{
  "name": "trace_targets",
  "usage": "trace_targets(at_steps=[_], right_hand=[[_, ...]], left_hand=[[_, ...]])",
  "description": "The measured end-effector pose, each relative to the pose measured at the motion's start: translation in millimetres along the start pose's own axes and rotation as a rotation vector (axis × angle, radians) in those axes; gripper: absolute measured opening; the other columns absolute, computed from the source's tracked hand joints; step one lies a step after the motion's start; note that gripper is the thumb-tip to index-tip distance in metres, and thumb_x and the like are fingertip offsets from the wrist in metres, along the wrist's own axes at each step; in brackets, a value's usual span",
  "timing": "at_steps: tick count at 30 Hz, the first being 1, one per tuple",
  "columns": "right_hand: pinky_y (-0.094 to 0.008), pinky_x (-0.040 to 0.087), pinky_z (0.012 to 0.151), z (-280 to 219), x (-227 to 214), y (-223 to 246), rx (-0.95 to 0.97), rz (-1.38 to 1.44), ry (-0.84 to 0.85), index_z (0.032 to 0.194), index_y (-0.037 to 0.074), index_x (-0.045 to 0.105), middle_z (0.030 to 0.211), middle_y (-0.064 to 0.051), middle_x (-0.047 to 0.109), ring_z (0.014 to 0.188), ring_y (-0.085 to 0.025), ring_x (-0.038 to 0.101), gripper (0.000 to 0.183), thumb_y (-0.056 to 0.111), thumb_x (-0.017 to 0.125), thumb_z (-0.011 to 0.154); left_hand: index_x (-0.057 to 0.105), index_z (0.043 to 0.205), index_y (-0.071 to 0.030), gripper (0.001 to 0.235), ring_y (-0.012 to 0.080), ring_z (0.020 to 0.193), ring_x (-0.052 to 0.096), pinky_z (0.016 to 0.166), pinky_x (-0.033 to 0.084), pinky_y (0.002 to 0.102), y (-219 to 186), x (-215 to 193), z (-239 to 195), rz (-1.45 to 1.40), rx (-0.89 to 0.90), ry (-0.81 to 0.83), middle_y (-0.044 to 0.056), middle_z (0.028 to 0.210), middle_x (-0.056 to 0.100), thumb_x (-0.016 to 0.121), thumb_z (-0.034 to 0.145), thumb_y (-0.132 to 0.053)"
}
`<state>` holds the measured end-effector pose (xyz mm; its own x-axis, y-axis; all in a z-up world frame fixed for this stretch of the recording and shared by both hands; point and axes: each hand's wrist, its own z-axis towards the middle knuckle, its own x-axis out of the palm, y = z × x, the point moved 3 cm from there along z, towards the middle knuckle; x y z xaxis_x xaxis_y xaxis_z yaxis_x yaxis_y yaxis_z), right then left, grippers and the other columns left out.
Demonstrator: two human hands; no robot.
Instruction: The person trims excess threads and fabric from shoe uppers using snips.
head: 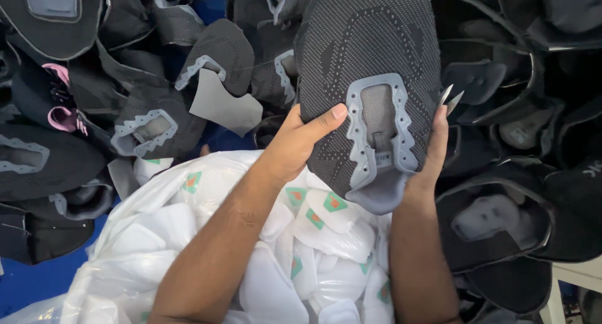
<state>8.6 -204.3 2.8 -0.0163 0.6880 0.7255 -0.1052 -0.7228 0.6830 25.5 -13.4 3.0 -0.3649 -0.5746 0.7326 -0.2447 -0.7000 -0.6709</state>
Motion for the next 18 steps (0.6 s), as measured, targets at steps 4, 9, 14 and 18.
trace_targets(at_steps=[4,9,14,18], right_hand=[[-0.044,0.044,0.121,-16,-42,-5,-0.011,0.025,0.003,0.152,0.005,0.048,0.152,-0.013,0.055,0.137,-0.028,0.058,0.056,0.042,0.041,0.111],[-0.035,0.042,0.083,11,-56,7,0.114,0.086,0.074,0.118,0.012,0.059,0.099,-0.003,0.053,0.087,-0.018,0.049,0.046,0.055,0.043,0.113],[-0.028,0.036,0.061,7,-59,8,0.090,0.082,0.040,0.089,0.017,0.059,0.064,0.005,0.047,0.059,-0.011,0.040,0.055,0.060,0.041,0.117],[-0.028,0.032,0.059,24,-88,10,0.064,0.146,0.040,0.084,0.021,0.058,0.061,0.005,0.037,0.057,-0.011,0.034,0.056,0.062,0.034,0.113]], left_hand=[[0.062,0.131,0.004,0.045,0.0179,0.106,0.068,0.094,0.056,0.035,4,-2,4,0.077,0.028,-0.155,0.010,0.121,0.070,0.075,0.096,-0.022],[0.068,0.123,0.005,0.053,0.0163,0.094,0.067,0.082,0.055,0.034,-14,-3,-7,0.235,-0.254,-0.036,0.008,0.109,0.072,0.072,0.094,-0.039],[0.071,0.118,0.004,0.046,0.0162,0.097,0.066,0.087,0.054,0.032,-6,53,-41,0.554,-0.417,0.643,0.010,0.105,0.073,0.070,0.101,-0.039],[0.076,0.118,-0.010,0.034,0.0149,0.094,0.071,0.093,0.057,0.032,-3,34,-17,1.027,0.221,0.770,0.008,0.100,0.076,0.061,0.107,-0.038]])
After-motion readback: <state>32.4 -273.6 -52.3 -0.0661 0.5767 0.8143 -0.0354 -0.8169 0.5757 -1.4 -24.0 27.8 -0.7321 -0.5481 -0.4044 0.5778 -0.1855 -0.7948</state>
